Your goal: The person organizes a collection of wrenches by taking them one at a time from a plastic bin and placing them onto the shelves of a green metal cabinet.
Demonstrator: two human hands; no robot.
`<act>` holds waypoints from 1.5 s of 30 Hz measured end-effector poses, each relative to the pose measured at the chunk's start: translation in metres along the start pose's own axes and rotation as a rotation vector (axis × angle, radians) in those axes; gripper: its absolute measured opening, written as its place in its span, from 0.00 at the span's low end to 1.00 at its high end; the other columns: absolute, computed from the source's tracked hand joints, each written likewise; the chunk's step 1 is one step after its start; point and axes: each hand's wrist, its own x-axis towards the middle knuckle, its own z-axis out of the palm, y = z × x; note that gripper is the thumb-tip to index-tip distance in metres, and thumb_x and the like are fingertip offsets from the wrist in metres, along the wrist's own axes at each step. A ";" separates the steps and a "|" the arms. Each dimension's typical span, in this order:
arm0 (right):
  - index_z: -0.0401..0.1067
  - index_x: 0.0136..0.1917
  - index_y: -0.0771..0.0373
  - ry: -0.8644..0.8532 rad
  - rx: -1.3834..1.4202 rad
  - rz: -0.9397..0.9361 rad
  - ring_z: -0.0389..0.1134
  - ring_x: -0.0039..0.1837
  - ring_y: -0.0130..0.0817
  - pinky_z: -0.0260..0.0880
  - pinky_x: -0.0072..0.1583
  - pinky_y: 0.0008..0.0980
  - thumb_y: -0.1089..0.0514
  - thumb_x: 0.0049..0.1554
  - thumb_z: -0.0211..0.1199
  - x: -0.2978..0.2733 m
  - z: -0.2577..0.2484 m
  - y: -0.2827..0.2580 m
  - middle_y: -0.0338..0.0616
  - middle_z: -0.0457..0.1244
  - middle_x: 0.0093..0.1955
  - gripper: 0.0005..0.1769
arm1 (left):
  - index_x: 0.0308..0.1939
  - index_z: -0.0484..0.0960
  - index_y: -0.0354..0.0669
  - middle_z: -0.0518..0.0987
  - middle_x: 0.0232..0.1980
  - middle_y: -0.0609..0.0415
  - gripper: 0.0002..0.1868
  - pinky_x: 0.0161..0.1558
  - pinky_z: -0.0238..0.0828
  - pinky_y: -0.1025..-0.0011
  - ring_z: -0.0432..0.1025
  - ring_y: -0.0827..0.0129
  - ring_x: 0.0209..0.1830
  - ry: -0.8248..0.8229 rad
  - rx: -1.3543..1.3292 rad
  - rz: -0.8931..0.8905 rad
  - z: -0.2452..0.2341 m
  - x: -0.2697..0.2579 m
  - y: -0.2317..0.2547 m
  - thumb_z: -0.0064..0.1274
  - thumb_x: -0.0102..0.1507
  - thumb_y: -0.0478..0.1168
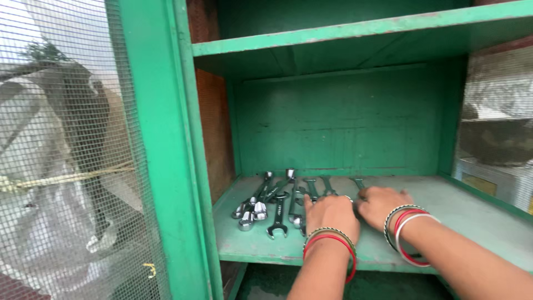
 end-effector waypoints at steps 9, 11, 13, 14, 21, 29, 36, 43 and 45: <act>0.74 0.62 0.58 -0.046 -0.147 0.017 0.65 0.71 0.48 0.55 0.75 0.57 0.48 0.60 0.57 0.048 0.018 0.001 0.51 0.65 0.67 0.20 | 0.49 0.85 0.45 0.81 0.55 0.43 0.14 0.76 0.42 0.45 0.72 0.52 0.63 -0.011 -0.037 0.016 -0.002 -0.003 -0.002 0.48 0.63 0.38; 0.75 0.60 0.60 0.030 -0.161 -0.038 0.67 0.69 0.50 0.62 0.70 0.50 0.50 0.58 0.61 0.042 0.005 -0.007 0.55 0.66 0.65 0.20 | 0.49 0.85 0.45 0.81 0.55 0.44 0.14 0.76 0.42 0.45 0.72 0.52 0.63 -0.004 -0.041 0.023 -0.001 -0.003 -0.002 0.49 0.62 0.37; 0.76 0.58 0.61 0.107 -0.174 -0.094 0.68 0.66 0.52 0.69 0.66 0.43 0.51 0.55 0.65 0.033 -0.009 -0.015 0.58 0.67 0.63 0.20 | 0.49 0.85 0.45 0.80 0.56 0.43 0.14 0.76 0.42 0.46 0.71 0.52 0.64 0.014 -0.054 0.030 -0.001 -0.003 -0.003 0.50 0.61 0.36; 0.78 0.55 0.63 0.091 -0.160 -0.059 0.70 0.64 0.52 0.71 0.64 0.42 0.51 0.53 0.68 0.028 -0.018 -0.019 0.58 0.68 0.60 0.19 | 0.49 0.85 0.45 0.80 0.56 0.43 0.14 0.76 0.42 0.46 0.71 0.52 0.64 0.012 -0.056 0.029 -0.002 -0.003 -0.003 0.50 0.61 0.36; 0.84 0.48 0.62 -0.134 -0.107 0.097 0.77 0.56 0.48 0.78 0.58 0.41 0.64 0.39 0.71 -0.018 -0.060 -0.030 0.54 0.74 0.51 0.20 | 0.48 0.85 0.44 0.81 0.54 0.43 0.13 0.75 0.46 0.46 0.73 0.51 0.61 0.084 -0.048 0.046 0.000 -0.005 -0.003 0.52 0.60 0.37; 0.84 0.48 0.54 0.091 0.030 0.081 0.73 0.57 0.54 0.72 0.63 0.47 0.52 0.48 0.65 -0.092 -0.049 -0.013 0.55 0.72 0.51 0.16 | 0.45 0.85 0.43 0.83 0.48 0.42 0.11 0.72 0.54 0.50 0.77 0.50 0.54 0.119 -0.054 0.067 0.002 -0.006 -0.004 0.54 0.59 0.38; 0.84 0.48 0.58 0.447 0.281 -0.077 0.73 0.49 0.50 0.69 0.54 0.50 0.43 0.47 0.70 -0.102 -0.029 0.006 0.51 0.68 0.50 0.21 | 0.45 0.84 0.43 0.84 0.45 0.42 0.12 0.70 0.57 0.51 0.77 0.50 0.51 0.152 -0.085 0.091 0.003 -0.007 -0.005 0.55 0.58 0.38; 0.83 0.39 0.64 0.329 0.449 -0.218 0.76 0.42 0.40 0.74 0.48 0.37 0.50 0.43 0.75 -0.105 -0.027 0.012 0.48 0.72 0.39 0.15 | 0.45 0.85 0.43 0.84 0.43 0.43 0.15 0.64 0.62 0.52 0.78 0.49 0.49 0.235 -0.112 0.115 0.008 -0.005 -0.007 0.56 0.54 0.36; 0.80 0.34 0.69 0.259 0.498 -0.177 0.73 0.39 0.43 0.73 0.47 0.37 0.46 0.49 0.74 -0.111 -0.029 0.012 0.49 0.70 0.37 0.21 | 0.46 0.85 0.44 0.84 0.43 0.43 0.15 0.63 0.63 0.53 0.78 0.49 0.49 0.223 -0.116 0.106 0.009 -0.004 -0.008 0.56 0.55 0.36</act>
